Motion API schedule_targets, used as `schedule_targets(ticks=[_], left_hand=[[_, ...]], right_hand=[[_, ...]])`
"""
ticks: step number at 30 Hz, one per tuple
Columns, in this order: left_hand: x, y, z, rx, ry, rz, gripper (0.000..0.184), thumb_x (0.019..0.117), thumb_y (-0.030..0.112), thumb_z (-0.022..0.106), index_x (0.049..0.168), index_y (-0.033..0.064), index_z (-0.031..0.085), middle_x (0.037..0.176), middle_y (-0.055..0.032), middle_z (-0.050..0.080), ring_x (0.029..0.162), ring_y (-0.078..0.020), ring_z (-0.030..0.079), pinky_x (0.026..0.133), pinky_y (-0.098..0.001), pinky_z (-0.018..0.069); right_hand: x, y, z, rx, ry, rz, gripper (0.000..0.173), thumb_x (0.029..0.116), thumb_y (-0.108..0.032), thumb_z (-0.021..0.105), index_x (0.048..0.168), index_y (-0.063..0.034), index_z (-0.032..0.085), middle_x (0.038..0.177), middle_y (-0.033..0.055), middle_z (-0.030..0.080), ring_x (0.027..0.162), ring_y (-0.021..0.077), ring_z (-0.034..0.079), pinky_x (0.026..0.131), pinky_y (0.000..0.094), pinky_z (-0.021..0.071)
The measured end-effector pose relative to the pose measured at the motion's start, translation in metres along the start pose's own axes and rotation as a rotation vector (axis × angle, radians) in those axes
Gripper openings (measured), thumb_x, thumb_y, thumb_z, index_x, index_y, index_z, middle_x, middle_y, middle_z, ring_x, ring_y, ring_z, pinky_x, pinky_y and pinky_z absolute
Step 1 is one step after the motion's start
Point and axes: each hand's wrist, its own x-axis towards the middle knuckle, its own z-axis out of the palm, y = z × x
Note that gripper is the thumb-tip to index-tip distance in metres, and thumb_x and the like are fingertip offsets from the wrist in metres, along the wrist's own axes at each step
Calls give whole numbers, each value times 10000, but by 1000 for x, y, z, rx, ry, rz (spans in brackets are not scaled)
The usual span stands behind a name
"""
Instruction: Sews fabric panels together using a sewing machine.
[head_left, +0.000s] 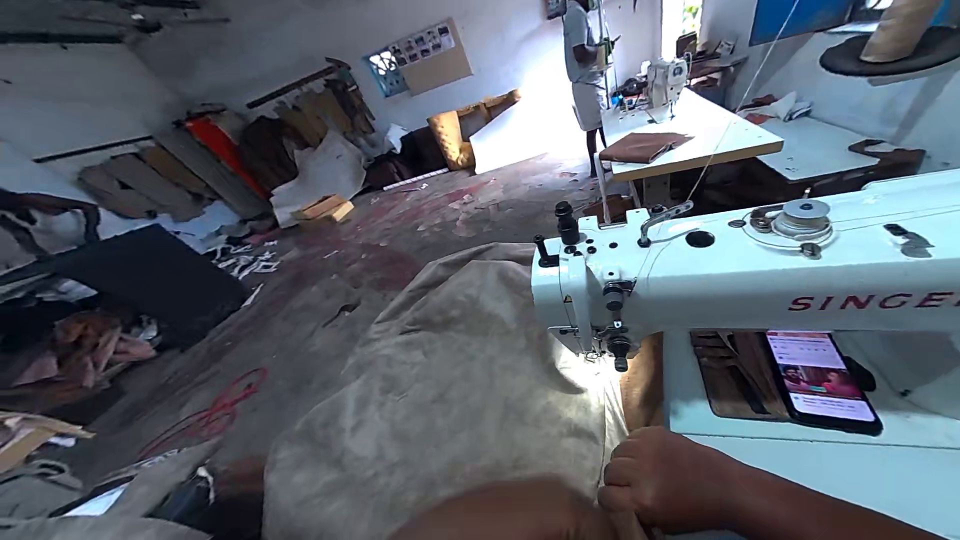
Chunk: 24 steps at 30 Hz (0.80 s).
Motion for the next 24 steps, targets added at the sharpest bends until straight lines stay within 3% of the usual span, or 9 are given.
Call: schedule_targets(ticks=[3, 7, 8, 11, 15, 18, 21, 24], left_hand=[[28, -16, -29, 207, 212, -223, 330, 1080, 192, 477, 1111, -47, 703, 1059, -210, 704, 1025, -317, 680, 957, -481, 524], [62, -72, 4, 336, 419, -174, 340, 1076, 246, 470, 1186, 20, 699, 1306, -155, 668, 1331, -310, 560, 1165, -482, 380], [65, -84, 19, 411, 469, -162, 370, 1088, 301, 429, 1187, 66, 696, 1330, -107, 663, 1367, -280, 534, 1191, -485, 349], [61, -100, 53, 550, 655, -160, 453, 1109, 403, 328, 1198, 133, 681, 1373, -55, 655, 1386, -250, 532, 1173, -504, 380], [45, -96, 64, 427, 643, -240, 510, 1095, 464, 317, 1383, 155, 603, 1510, -59, 552, 1460, -240, 447, 1209, -551, 299], [37, -105, 59, 220, 700, -167, 485, 1095, 446, 372, 1379, 134, 613, 1485, -71, 574, 1455, -211, 451, 1226, -545, 264], [30, -114, 56, 31, 758, -9, 454, 1085, 448, 424, 1266, 131, 693, 1382, -79, 641, 1388, -201, 515, 1202, -529, 319], [20, -98, 63, 0, 743, 86, 570, 1069, 540, 384, 1124, 83, 718, 1056, -87, 721, 1082, -177, 635, 1029, -405, 442]], right_hand=[[-2, 4, -6, 136, -129, -15, 88, 897, -96, 659, 859, -125, 733, 829, 57, 725, 739, 227, 714, 601, 402, 572], [-6, 8, -10, 229, -244, 2, 50, 881, -115, 699, 847, -138, 728, 903, 45, 739, 824, 222, 722, 684, 432, 586], [-6, 8, -11, 247, -260, 14, 42, 865, -106, 710, 838, -132, 729, 903, 47, 739, 824, 223, 721, 684, 435, 582], [-6, 9, -16, 271, -291, 35, 33, 846, -112, 719, 817, -127, 714, 879, 50, 729, 789, 226, 711, 642, 437, 565], [-6, 7, -12, 235, -208, 16, 49, 861, -105, 670, 835, -117, 710, 891, 55, 740, 806, 221, 725, 652, 408, 578], [-4, 6, -8, 135, 12, -11, 189, 975, -101, 536, 985, -138, 721, 932, 31, 753, 848, 181, 728, 725, 334, 587], [-1, 4, -11, 131, 88, -1, 215, 1022, -72, 499, 1039, -120, 707, 973, 54, 753, 913, 196, 729, 802, 333, 587], [0, 6, -15, 181, 44, 22, 189, 1011, -49, 522, 1022, -103, 703, 941, 78, 727, 909, 233, 715, 800, 369, 579]])
